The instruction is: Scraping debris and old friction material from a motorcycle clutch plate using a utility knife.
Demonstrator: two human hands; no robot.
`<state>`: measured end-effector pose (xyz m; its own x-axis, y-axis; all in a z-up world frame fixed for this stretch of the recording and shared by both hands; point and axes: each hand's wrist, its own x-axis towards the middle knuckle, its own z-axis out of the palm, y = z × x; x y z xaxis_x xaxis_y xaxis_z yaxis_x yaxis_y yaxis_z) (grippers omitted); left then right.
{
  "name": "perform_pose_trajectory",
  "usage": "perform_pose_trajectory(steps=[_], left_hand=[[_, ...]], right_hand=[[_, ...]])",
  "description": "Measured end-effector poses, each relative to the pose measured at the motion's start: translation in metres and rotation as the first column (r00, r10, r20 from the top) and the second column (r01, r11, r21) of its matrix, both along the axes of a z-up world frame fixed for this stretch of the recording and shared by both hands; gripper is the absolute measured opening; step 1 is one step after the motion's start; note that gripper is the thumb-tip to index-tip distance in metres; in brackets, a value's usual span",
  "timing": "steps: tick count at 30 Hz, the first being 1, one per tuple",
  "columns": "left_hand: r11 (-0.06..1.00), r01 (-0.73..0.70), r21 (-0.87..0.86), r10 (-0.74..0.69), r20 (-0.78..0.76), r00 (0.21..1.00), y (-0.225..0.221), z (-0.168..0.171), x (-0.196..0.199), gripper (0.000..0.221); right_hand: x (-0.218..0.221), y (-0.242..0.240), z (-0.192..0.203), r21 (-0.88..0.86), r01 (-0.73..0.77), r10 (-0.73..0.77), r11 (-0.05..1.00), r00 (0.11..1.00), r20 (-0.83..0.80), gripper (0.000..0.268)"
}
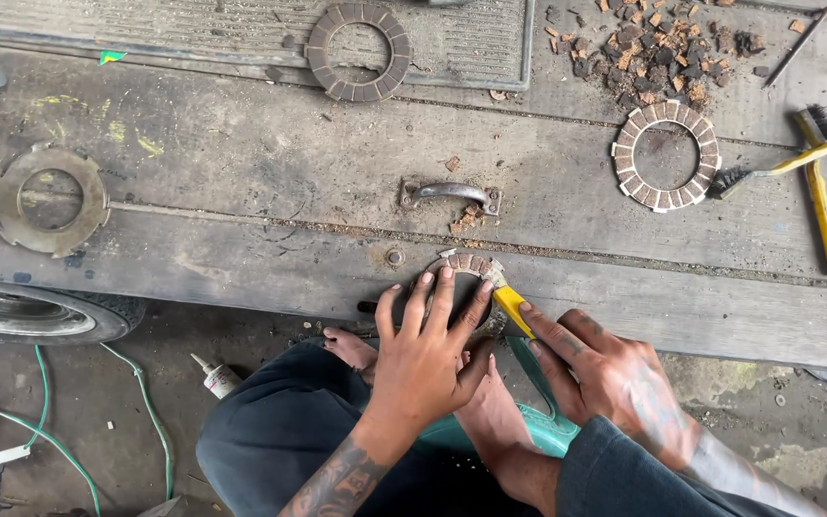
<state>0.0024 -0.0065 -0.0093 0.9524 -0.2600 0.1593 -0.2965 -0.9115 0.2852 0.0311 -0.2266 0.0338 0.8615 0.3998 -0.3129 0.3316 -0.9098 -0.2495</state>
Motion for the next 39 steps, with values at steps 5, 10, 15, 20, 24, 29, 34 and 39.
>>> perform_pose_trajectory(steps=[5,10,15,20,24,29,34,39], left_hand=[[0.998,0.022,0.065,-0.021,-0.023,1.000,0.001,0.001,0.000,0.066],[0.997,0.034,0.076,-0.033,-0.016,0.999,0.002,0.000,0.002,0.064],[0.999,0.017,0.043,-0.017,0.000,1.000,0.001,-0.005,0.002,0.064],[0.999,0.007,0.051,-0.007,-0.005,1.000,-0.001,-0.003,0.004,0.065],[0.997,0.017,0.077,-0.014,-0.042,0.999,-0.001,-0.001,0.005,0.070],[0.995,0.015,0.098,-0.011,-0.045,0.999,-0.001,0.004,0.008,0.071],[0.992,0.020,0.125,-0.014,-0.052,0.999,-0.004,0.002,0.010,0.074],[0.992,-0.024,0.125,0.023,0.003,1.000,-0.007,0.005,0.012,0.085]], right_hand=[[-0.001,0.004,0.005,0.028,-0.001,0.001,1.000,1.000,0.018,0.053],[-0.002,0.004,0.003,0.053,-0.037,0.033,0.998,0.996,0.084,0.052],[-0.005,0.004,-0.001,0.041,-0.080,0.073,0.996,0.984,0.162,0.049],[-0.004,0.005,-0.006,0.015,-0.063,0.061,0.998,0.993,0.105,0.053],[-0.004,0.008,-0.007,0.046,-0.055,0.048,0.997,0.988,0.148,0.052],[-0.007,0.009,-0.014,0.054,-0.044,0.034,0.998,0.986,0.166,0.054],[-0.007,0.015,-0.018,0.033,-0.003,-0.001,0.999,0.995,0.102,0.056],[-0.007,0.017,-0.022,0.137,0.077,-0.087,0.988,0.994,0.072,0.053]])
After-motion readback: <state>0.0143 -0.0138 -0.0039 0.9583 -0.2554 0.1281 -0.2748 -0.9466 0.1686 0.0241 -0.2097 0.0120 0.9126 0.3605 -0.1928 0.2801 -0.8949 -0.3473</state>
